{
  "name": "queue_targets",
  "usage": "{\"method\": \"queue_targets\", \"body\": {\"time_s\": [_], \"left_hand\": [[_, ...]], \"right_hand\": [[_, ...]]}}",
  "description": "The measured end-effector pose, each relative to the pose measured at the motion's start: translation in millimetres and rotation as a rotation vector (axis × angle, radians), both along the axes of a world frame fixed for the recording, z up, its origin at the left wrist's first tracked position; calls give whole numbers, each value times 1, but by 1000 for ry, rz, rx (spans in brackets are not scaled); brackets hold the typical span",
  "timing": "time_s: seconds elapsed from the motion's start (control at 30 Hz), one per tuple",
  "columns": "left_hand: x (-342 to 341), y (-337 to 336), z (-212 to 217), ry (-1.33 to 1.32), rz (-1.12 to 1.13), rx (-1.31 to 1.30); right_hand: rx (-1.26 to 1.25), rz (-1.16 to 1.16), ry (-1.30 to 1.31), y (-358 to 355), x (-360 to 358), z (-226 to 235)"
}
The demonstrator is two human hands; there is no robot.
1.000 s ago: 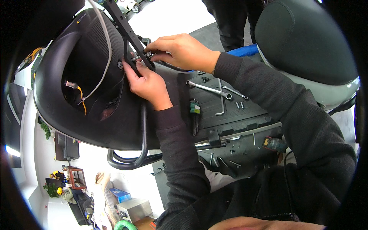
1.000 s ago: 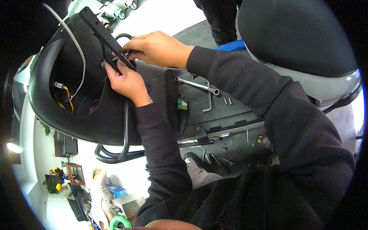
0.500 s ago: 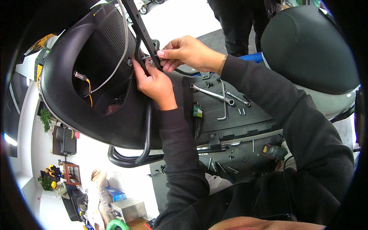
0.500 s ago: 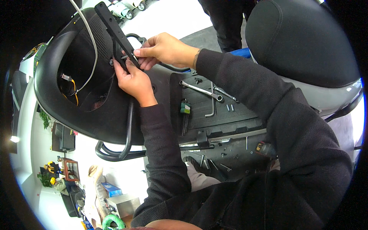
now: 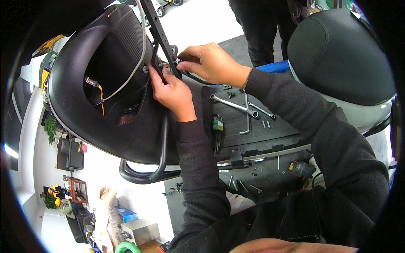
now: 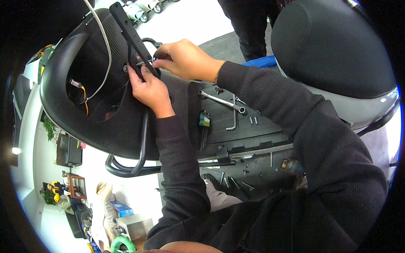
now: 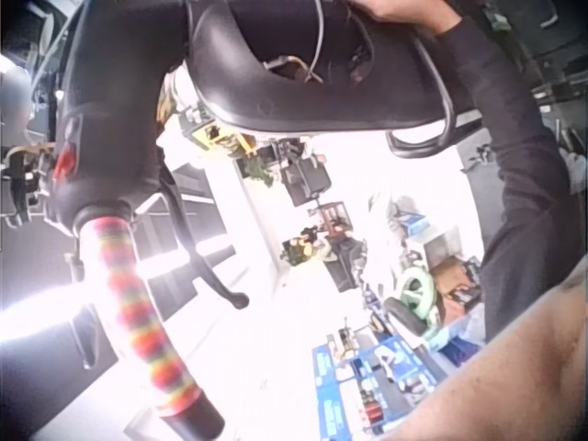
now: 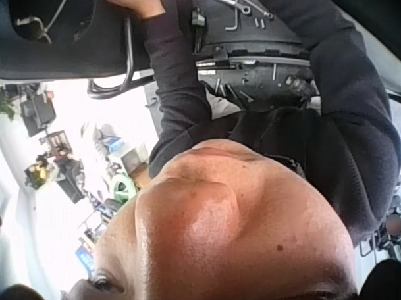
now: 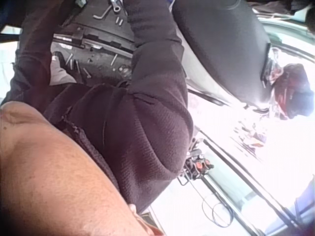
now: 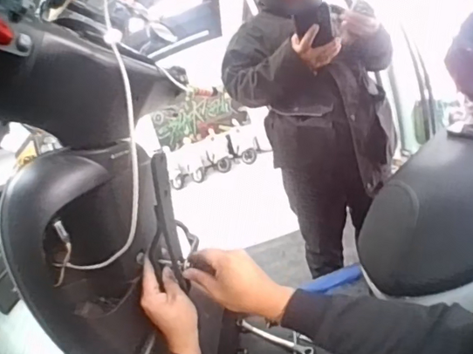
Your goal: The person attaches a black metal bracket to the front fairing of a scooter using bolts and a wrench. They align the bracket, insert bolts, and tighten them by hand and with a wrench to secure the bracket in place.
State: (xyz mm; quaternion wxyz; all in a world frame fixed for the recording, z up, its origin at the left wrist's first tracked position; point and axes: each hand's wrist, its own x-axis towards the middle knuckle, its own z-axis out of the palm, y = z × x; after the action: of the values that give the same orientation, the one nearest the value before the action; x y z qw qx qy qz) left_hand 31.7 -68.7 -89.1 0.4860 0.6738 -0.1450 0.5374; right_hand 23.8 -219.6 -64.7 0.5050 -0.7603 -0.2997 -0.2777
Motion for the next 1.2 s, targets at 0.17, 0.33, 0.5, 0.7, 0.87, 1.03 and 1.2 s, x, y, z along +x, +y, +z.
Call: {"method": "queue_targets", "body": {"time_s": [0.17, 0.33, 0.5, 0.7, 0.87, 1.03, 1.2], "left_hand": [[0, -1, -1, 4, -3, -11], [-1, -1, 0, 4, 2, 4], [-2, -1, 0, 17, 2, -17], [0, 0, -1, -4, 15, 9], [1, 0, -1, -41, 40, 18], [1, 0, -1, -37, 13, 11], [-1, 0, -1, -26, 22, 18]], "right_hand": [[40, 70, 139, -3, -2, 5], [-193, -119, -236, -11, 0, -1], [-278, -153, -358, -6, 2, -2], [-354, -195, -421, -8, 2, 3], [-323, -107, -330, -6, 3, 3], [-190, -4, -80, -2, 3, 2], [35, 203, 333, 2, -1, 5]]}}
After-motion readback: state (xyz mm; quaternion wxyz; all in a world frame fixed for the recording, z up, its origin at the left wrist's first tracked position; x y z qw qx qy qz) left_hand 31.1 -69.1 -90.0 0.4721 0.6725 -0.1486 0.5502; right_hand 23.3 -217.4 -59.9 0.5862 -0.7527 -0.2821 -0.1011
